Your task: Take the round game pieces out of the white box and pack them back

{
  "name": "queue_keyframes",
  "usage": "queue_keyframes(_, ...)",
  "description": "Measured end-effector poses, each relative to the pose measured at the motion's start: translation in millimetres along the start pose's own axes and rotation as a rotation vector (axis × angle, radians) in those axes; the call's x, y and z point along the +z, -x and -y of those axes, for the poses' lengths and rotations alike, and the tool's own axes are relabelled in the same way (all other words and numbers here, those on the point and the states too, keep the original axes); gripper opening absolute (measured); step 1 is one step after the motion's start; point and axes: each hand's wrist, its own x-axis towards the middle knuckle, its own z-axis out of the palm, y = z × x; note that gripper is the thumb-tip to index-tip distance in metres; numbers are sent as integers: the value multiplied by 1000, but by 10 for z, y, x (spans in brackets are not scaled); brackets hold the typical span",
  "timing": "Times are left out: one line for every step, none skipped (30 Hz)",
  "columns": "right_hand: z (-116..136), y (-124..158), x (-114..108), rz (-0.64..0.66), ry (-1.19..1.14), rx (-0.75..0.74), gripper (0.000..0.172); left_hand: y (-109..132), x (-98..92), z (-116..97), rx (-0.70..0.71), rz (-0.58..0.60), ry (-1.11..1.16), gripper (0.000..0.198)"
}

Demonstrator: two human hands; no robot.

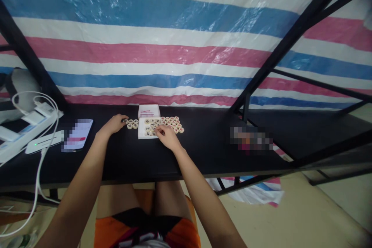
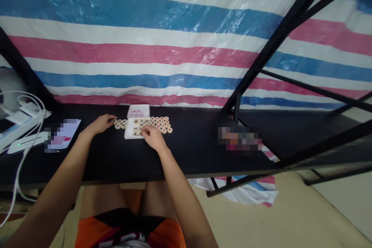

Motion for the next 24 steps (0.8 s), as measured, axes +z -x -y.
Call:
queue_keyframes(4,-1,-2,-2,-2,2,12,-1,4,-7,7,-5,4,41)
queue_keyframes(8,-1,-4,-6,-3,2,12,-3,9,-13,13,-8,9,41)
queue_keyframes(11,-3,-5,-9,-2,0,12,-4,14,-19,15,-7,13,40)
queue_keyframes(12,-4,-4,-12,1,-3,13,-6,19,-21,15,-4,17,40)
queue_keyframes(11,-6,-3,-16,7,-8,13,-8,22,-20,14,0,18,40)
queue_keyframes(9,-7,-1,-17,12,-13,13,-9,24,-15,13,5,19,39)
queue_keyframes(4,-8,1,-19,17,-15,13,-9,23,-5,10,9,19,39)
queue_keyframes(-1,-8,3,-20,20,-16,13,-9,20,7,6,7,17,39)
queue_keyframes(-7,-8,5,-20,23,-16,13,-7,12,17,-2,-3,11,39)
queue_keyframes(-13,-7,7,-22,25,-16,13,-3,1,22,-13,-22,1,39)
queue_keyframes(-17,-5,9,-23,27,-16,13,2,-12,15,-24,-47,-11,39)
queue_keyframes(-20,-3,10,-23,29,-18,13,8,-26,-8,-28,-77,-20,40)
queue_keyframes(-22,0,12,-21,32,-19,14,16,-37,-52,-18,-104,-21,39)
queue_keyframes(-21,1,13,-19,34,-21,14,24,-42,-117,8,-127,-11,39)
queue_keyframes(-20,2,14,-17,37,-21,14,33,-39,-201,53,-138,12,37)
queue_keyframes(-19,2,15,-15,39,-21,14,42,-25,-301,108,-136,45,36)
queue_keyframes(-18,2,16,-13,39,-20,14,51,1,-410,167,-113,65,35)
queue_keyframes(-17,0,16,-13,38,-18,14,59,37,-520,224,-87,61,35)
queue_keyframes(-18,-1,17,-11,36,-14,13,66,82,-624,279,-70,41,35)
queue_keyframes(-20,-2,18,-9,33,-12,13,72,130,-717,333,-61,20,34)
queue_keyframes(-23,-4,20,-8,30,-10,13,78,178,-794,373,-38,-7,34)
queue_keyframes(-28,-4,21,-6,29,-8,13,83,221,-853,399,-9,-40,34)
queue_keyframes(-32,-5,24,-4,30,-5,13,87,255,-896,417,20,-69,34)
queue_keyframes(-36,-5,26,-2,32,-2,14,91,279,-922,424,41,-92,34)
